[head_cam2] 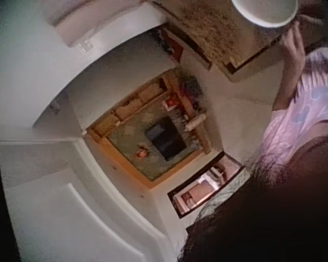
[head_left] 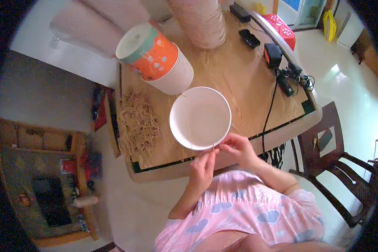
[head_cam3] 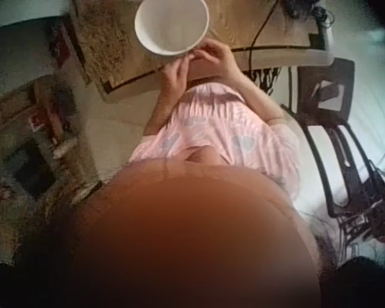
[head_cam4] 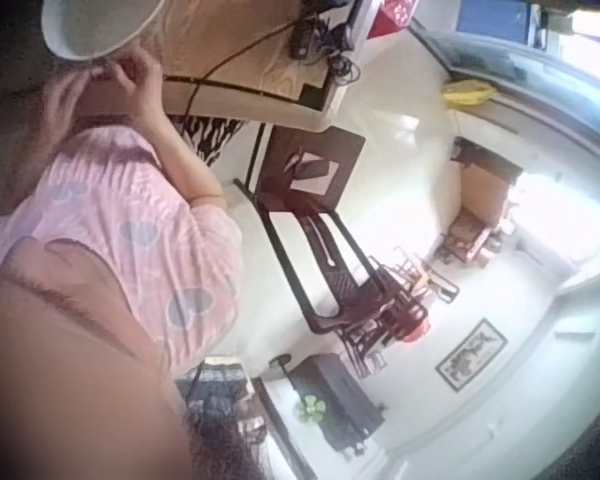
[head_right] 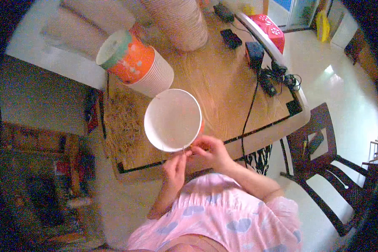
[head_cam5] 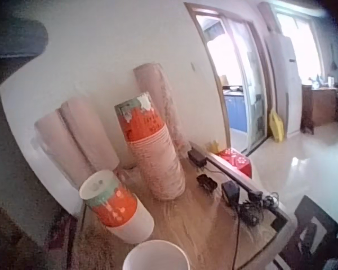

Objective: Tying string handles onto paper buckets.

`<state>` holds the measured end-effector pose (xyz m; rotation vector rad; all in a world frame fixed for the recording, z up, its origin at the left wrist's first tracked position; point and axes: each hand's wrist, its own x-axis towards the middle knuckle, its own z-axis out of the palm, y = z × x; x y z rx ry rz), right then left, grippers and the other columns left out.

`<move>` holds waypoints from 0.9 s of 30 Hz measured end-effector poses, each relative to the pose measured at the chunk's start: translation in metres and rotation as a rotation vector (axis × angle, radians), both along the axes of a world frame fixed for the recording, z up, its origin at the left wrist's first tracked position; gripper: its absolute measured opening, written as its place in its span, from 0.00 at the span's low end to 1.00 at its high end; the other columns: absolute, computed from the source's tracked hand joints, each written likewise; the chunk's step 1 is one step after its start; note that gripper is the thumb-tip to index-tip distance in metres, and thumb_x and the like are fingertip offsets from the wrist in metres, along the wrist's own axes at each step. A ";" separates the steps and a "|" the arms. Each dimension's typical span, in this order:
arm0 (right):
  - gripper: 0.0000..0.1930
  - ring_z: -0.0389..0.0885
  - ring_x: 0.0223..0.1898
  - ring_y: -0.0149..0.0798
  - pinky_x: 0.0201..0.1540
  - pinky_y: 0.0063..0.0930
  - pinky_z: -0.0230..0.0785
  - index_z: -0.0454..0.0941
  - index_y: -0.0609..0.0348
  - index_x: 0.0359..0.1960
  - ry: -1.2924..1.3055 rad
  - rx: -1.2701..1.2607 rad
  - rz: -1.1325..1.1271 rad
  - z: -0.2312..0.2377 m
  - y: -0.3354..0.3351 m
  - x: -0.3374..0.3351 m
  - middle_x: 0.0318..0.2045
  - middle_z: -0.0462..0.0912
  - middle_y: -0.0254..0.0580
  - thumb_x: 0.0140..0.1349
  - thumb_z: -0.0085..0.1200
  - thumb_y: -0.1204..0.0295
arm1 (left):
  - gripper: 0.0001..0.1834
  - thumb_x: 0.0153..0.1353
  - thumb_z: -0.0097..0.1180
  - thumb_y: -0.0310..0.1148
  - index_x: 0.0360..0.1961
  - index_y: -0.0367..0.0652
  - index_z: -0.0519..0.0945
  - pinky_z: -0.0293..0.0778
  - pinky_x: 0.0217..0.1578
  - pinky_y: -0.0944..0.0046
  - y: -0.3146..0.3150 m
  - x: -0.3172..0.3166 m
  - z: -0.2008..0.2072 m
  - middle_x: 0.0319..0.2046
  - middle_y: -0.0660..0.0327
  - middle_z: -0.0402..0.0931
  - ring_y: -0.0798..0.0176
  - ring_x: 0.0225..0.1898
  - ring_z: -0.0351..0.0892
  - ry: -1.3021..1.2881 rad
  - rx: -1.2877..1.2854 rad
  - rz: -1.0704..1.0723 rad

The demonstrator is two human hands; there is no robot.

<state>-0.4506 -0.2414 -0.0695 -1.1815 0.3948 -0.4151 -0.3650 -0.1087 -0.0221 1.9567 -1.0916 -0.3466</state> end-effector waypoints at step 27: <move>0.04 0.74 0.31 0.27 0.34 0.20 0.68 0.73 0.65 0.30 -0.005 -0.377 -0.019 0.026 -0.003 0.008 0.28 0.75 0.36 0.52 0.52 0.82 | 0.04 0.50 0.57 0.22 0.29 0.35 0.78 0.72 0.29 0.73 -0.027 0.012 0.004 0.28 0.62 0.75 0.72 0.29 0.75 -0.035 -0.244 0.192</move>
